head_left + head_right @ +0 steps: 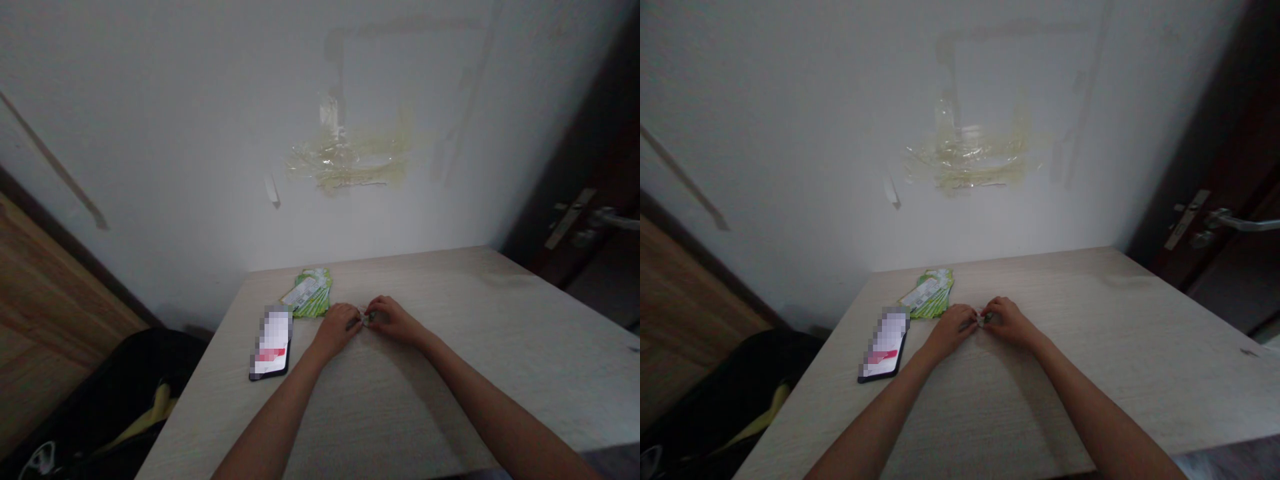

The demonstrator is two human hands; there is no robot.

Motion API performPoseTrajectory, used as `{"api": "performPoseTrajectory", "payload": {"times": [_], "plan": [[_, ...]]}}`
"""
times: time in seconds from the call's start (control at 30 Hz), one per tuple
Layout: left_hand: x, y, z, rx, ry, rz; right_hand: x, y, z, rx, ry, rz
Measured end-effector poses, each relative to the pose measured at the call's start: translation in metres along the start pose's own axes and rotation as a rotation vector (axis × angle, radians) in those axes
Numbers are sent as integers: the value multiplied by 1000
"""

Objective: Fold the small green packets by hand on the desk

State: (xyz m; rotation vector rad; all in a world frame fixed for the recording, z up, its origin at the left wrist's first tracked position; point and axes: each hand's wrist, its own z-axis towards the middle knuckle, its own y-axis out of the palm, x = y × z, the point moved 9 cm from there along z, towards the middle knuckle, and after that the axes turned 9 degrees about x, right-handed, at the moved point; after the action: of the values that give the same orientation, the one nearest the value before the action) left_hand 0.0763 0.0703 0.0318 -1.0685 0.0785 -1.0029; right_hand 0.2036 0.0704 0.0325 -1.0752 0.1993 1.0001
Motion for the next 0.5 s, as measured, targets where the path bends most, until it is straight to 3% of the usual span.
{"api": "performPoseTrajectory", "payload": {"times": [0.5], "plan": [[-7, 5, 6, -7, -66, -84, 3, -2, 3, -2, 12, 56]]}}
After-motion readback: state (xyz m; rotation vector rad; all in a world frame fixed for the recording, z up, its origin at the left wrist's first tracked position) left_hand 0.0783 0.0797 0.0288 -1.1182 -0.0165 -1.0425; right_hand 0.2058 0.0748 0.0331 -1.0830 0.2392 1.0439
